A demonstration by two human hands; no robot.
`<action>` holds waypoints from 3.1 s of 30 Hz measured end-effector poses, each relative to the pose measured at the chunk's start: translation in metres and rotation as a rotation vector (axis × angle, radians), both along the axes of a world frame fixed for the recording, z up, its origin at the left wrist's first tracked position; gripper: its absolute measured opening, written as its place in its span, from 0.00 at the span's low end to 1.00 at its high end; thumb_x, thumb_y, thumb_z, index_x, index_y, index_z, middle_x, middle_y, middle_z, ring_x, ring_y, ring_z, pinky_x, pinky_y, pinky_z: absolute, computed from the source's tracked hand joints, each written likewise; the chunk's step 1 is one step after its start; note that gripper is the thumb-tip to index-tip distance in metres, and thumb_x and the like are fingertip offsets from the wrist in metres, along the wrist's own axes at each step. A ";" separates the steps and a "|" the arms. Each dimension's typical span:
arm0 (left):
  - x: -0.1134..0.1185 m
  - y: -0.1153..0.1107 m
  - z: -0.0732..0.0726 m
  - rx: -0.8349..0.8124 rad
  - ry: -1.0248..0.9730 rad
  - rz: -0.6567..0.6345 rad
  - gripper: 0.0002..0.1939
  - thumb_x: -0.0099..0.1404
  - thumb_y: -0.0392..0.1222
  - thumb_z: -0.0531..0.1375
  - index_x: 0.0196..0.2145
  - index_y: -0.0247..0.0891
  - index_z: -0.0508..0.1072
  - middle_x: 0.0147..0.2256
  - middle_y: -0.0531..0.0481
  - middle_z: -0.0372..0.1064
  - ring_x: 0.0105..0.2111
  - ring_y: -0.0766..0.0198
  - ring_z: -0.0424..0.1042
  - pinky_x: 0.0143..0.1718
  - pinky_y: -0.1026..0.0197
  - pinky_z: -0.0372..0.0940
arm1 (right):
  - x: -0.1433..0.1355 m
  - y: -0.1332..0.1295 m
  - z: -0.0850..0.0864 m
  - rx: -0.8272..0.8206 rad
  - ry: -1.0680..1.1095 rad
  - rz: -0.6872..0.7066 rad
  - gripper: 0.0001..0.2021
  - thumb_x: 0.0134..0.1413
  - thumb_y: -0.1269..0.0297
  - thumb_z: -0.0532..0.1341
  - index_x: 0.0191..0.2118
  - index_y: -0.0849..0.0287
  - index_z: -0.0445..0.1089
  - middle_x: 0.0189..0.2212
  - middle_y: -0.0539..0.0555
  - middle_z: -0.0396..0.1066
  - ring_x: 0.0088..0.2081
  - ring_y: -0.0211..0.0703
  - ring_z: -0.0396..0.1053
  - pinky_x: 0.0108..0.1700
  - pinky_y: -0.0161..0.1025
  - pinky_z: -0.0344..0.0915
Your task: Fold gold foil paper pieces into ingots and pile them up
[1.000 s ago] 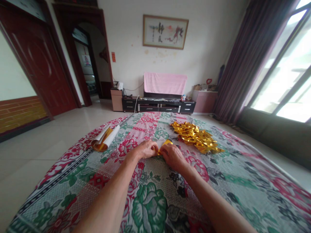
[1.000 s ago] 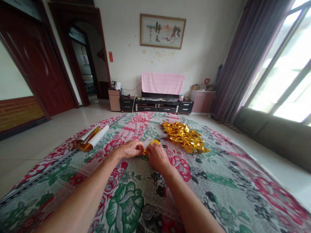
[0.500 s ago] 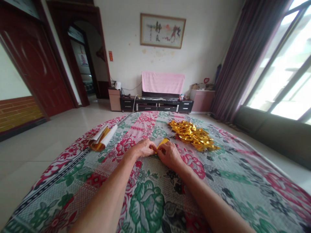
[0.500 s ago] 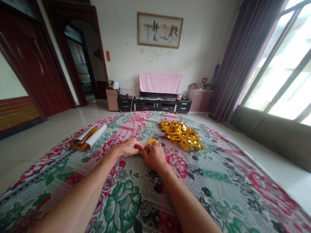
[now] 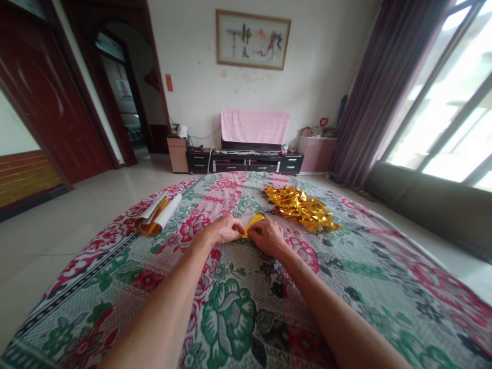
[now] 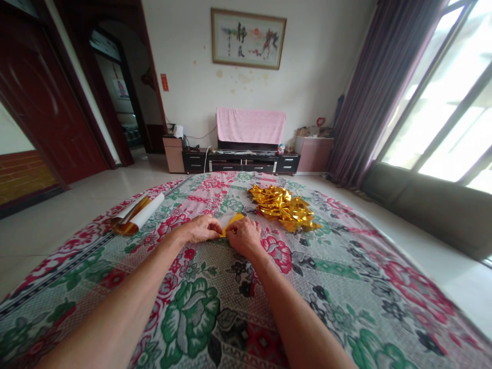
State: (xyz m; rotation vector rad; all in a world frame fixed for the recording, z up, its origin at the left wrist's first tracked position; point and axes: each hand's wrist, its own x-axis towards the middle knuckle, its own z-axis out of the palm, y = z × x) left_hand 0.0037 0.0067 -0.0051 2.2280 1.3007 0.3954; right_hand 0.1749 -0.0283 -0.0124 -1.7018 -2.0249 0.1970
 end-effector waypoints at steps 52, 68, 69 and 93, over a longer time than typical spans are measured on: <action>-0.001 -0.007 0.011 -0.091 -0.030 -0.043 0.18 0.47 0.35 0.54 0.36 0.33 0.75 0.33 0.49 0.74 0.31 0.65 0.69 0.29 0.68 0.61 | -0.009 -0.004 0.000 -0.004 -0.006 -0.056 0.09 0.47 0.56 0.57 0.29 0.49 0.75 0.34 0.50 0.69 0.39 0.45 0.60 0.39 0.40 0.53; 0.004 -0.011 0.012 -0.008 0.026 0.024 0.14 0.48 0.38 0.55 0.33 0.35 0.75 0.30 0.50 0.73 0.30 0.65 0.69 0.28 0.68 0.60 | -0.008 -0.007 -0.001 0.021 0.010 -0.030 0.09 0.48 0.58 0.57 0.29 0.50 0.74 0.33 0.50 0.68 0.39 0.43 0.60 0.39 0.39 0.52; 0.004 -0.011 0.012 -0.008 0.013 0.017 0.14 0.48 0.38 0.55 0.33 0.35 0.75 0.30 0.50 0.73 0.30 0.65 0.69 0.29 0.68 0.60 | -0.007 -0.007 -0.002 0.029 0.009 -0.023 0.08 0.48 0.60 0.57 0.29 0.51 0.74 0.33 0.51 0.68 0.39 0.43 0.60 0.39 0.39 0.52; 0.004 -0.013 0.020 0.265 0.190 0.051 0.16 0.49 0.36 0.56 0.36 0.41 0.75 0.33 0.48 0.69 0.33 0.62 0.68 0.34 0.64 0.61 | 0.022 0.012 -0.004 0.118 0.065 -0.173 0.12 0.48 0.66 0.54 0.39 0.56 0.69 0.36 0.55 0.69 0.39 0.42 0.64 0.40 0.35 0.54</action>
